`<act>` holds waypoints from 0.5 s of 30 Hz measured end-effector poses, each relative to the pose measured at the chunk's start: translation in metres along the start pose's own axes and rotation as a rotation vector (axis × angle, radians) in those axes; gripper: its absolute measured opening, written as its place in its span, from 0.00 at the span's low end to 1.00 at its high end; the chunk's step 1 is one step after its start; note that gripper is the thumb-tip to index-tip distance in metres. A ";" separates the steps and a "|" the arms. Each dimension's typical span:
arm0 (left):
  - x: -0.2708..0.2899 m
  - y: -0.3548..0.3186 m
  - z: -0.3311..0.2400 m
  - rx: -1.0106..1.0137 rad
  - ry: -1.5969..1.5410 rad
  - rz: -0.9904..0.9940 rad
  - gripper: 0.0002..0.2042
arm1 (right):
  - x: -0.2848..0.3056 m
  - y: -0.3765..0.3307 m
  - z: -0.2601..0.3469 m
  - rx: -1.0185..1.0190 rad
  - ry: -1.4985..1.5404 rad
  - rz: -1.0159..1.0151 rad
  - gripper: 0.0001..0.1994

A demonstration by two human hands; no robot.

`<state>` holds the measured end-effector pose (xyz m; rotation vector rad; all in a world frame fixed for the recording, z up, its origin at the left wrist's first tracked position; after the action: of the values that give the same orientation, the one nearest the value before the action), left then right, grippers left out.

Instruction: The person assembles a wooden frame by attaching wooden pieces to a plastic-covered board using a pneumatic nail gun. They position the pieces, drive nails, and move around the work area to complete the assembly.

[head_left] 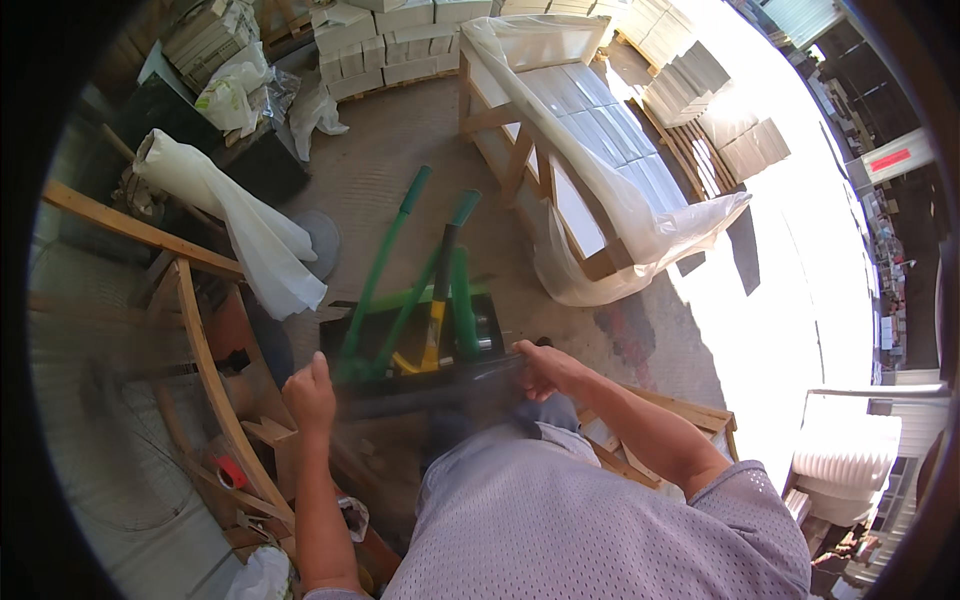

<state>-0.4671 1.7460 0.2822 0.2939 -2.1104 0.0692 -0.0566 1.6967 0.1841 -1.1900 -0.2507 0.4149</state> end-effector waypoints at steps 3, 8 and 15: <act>-0.002 0.001 0.009 -0.029 0.005 -0.158 0.23 | 0.023 -0.030 0.065 0.406 -0.841 -0.418 0.22; -0.005 -0.016 0.052 0.527 -0.096 -0.344 0.18 | -0.031 -0.086 0.139 1.057 -0.743 0.058 0.29; -0.060 -0.056 0.064 1.224 -1.245 -0.483 0.22 | -0.061 -0.051 0.136 0.801 -0.901 0.270 0.21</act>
<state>-0.4766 1.6925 0.1935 1.9568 -2.7960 1.1528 -0.1567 1.7683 0.2822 -0.1830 -0.6264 1.1583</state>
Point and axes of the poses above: each hand's wrist, its own y-axis towards the middle knuckle, its own x-axis out of the back of the hand, z = x × y, the point moved 7 cm from there along y, towards the middle knuckle, and after that the axes turned 2 degrees about -y, right-handed, at the moved point
